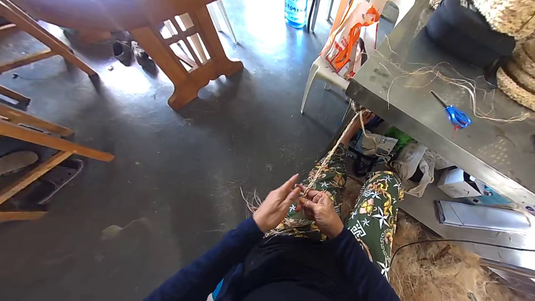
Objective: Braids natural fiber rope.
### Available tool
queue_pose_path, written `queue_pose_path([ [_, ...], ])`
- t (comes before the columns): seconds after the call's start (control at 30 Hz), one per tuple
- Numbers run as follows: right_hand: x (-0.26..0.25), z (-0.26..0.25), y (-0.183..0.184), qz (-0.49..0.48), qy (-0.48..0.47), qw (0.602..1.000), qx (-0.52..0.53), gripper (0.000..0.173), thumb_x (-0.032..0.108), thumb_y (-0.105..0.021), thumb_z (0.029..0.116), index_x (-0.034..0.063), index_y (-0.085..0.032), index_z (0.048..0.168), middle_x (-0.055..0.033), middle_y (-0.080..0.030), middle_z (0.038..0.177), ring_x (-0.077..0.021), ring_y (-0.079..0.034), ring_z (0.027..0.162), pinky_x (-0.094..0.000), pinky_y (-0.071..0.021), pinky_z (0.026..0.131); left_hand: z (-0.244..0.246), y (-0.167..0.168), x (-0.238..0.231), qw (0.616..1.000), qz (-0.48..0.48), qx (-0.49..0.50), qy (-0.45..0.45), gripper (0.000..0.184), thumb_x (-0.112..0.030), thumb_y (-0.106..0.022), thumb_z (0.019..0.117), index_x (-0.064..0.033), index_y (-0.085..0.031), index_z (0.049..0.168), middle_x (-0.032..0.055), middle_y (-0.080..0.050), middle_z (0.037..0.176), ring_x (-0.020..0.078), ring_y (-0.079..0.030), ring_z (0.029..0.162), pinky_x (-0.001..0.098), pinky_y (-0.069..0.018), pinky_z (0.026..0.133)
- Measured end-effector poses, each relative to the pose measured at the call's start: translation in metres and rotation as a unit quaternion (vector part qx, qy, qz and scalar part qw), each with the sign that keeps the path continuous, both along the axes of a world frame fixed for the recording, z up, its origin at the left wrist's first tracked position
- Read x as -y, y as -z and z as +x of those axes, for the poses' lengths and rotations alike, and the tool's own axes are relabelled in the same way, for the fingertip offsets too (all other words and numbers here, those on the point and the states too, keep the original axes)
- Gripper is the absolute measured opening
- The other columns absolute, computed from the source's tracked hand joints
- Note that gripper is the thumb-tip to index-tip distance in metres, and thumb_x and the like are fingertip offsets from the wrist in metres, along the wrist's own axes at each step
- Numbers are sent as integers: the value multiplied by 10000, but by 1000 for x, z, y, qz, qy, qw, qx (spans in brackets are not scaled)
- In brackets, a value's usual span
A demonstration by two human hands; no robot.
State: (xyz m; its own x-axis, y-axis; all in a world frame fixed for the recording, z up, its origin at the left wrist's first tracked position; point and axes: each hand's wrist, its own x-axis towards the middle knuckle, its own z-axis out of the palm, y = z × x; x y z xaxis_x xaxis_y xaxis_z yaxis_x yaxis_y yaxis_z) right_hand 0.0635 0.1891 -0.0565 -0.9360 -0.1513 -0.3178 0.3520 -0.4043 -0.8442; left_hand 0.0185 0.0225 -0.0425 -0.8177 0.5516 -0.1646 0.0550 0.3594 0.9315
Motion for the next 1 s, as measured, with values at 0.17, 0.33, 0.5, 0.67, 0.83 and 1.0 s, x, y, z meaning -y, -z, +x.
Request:
queue_pose_path([
  [0.17,1,6,-5,42,16,999,6,120,-41,-531,1011,-31,-597,1111,7,-641,722,19,-411,477,-155,-344,447,2,-3,-20,997,-74,-29,4,473,-295,-346,1113,-8,-547,1431,140,-701,916,207,-672,750,429,-562,772],
  [0.33,-8,17,-14,32,-3,999,32,667,-53,-506,1010,-65,-152,1574,-34,-629,703,1,-403,463,-169,-320,434,-12,-11,-18,998,-63,8,21,366,-240,-423,1101,-6,-694,1027,13,-612,743,64,-561,641,278,-495,664],
  [0.5,-10,20,-16,25,8,999,43,592,-60,-525,1006,-83,-261,1534,-65,-681,768,14,-407,463,-160,-310,422,-22,-17,-13,987,-3,146,72,130,-95,-627,983,-52,-699,882,-83,-662,700,-36,-544,579,167,-445,572],
  [0.67,-18,27,-12,196,4,981,3,187,63,-556,1035,-49,-699,1078,4,-675,771,14,-465,515,-169,-389,489,-24,-18,-8,987,8,156,46,105,-43,-661,959,-56,-717,872,-78,-708,736,-51,-577,607,147,-450,576],
  [0.83,-33,36,-22,234,24,972,-7,160,23,-576,1005,-21,-724,964,41,-628,642,14,-506,502,-162,-435,496,-23,-18,-8,991,-14,124,42,73,-41,-683,954,-30,-723,894,-53,-720,757,-25,-638,677,180,-520,675],
  [1.0,-28,55,-35,258,58,963,-50,164,19,-588,979,-25,-747,984,43,-638,649,33,-508,504,-149,-444,501,-16,-19,-13,995,-64,78,26,73,-59,-684,962,-11,-726,926,-35,-722,775,-26,-632,683,194,-523,698],
])
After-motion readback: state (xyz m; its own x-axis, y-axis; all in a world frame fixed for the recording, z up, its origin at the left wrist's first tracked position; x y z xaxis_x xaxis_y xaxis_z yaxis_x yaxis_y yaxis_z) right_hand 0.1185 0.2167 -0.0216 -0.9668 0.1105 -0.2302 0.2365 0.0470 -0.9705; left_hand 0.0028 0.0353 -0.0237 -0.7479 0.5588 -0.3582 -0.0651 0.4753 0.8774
